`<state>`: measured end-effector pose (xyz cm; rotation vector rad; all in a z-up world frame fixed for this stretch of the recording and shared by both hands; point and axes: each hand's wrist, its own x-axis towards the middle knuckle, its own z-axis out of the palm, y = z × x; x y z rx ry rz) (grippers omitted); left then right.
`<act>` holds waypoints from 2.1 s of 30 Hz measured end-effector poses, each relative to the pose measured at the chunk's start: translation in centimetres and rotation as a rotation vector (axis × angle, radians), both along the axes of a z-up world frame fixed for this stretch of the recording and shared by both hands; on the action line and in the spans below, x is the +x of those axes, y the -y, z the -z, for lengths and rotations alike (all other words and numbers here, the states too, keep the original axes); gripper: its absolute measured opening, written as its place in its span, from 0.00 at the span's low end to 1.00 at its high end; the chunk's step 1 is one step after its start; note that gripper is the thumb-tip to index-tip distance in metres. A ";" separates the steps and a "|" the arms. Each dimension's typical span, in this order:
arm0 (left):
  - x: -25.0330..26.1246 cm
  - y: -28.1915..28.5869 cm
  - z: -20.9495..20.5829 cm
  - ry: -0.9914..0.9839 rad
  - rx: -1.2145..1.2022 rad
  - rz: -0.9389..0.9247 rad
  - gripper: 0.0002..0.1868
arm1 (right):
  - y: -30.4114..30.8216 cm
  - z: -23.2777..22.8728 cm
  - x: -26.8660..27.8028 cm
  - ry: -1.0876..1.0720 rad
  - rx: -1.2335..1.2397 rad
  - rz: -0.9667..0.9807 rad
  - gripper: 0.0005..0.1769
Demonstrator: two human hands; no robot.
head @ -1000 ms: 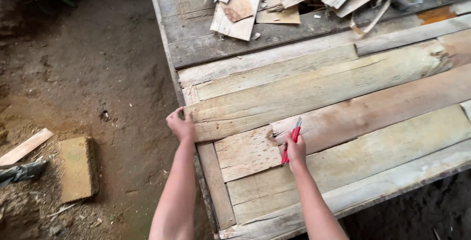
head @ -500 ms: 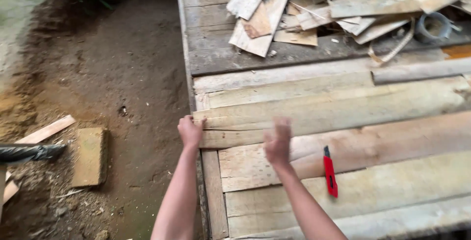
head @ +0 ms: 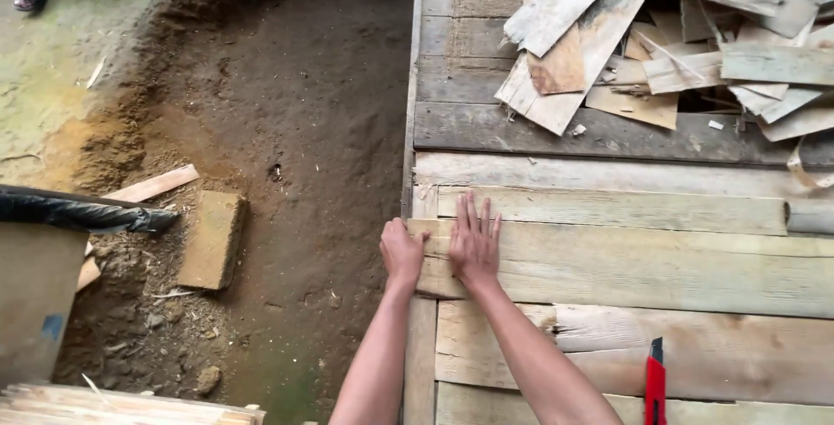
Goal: The person uses a red utility knife to score and cut small rectangular pieces from a long wooden plank on a workbench. They repeatedly position the knife, score the wood, and snap off the cut pieces, placing them into a pile of scrap wood.
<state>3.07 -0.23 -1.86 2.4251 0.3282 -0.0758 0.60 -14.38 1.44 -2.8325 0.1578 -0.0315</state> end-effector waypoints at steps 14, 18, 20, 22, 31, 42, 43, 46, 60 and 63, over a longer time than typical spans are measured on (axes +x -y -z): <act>-0.4 2.6 -3.0 0.158 -0.218 -0.098 0.12 | 0.0 -1.8 -0.1 -0.183 0.016 0.008 0.32; 0.2 -0.9 1.0 -0.067 -0.260 -0.298 0.08 | 0.0 -2.7 0.6 -0.297 0.017 0.041 0.32; 0.3 -0.5 -1.8 -0.070 -0.341 -0.315 0.08 | 0.0 -2.3 0.4 -0.318 0.018 0.041 0.32; 0.7 0.5 -5.8 -0.068 -0.335 -0.151 0.11 | 0.0 -1.2 0.0 -0.183 0.018 0.021 0.31; 6.0 4.6 -17.1 0.164 -0.276 0.308 0.37 | 0.2 -0.9 0.0 -0.179 0.006 0.024 0.31; -3.6 -0.6 -0.6 -0.263 0.440 0.228 0.36 | 0.5 0.5 -0.7 -0.083 0.082 0.019 0.33; -3.9 -0.5 -0.3 -0.249 0.490 0.206 0.36 | 0.4 0.4 -1.3 -0.089 0.077 0.017 0.32; -4.4 -0.9 0.0 -0.254 0.400 0.125 0.36 | -0.4 0.3 -2.8 -0.209 0.045 -0.028 0.33; -3.6 -1.1 -0.9 -0.332 0.034 -0.015 0.24 | -0.9 0.1 -3.2 -0.176 -0.034 -0.052 0.30; -3.9 -0.8 -1.5 -0.323 -0.007 -0.024 0.22 | -0.9 -0.2 -3.2 -0.188 -0.051 -0.047 0.30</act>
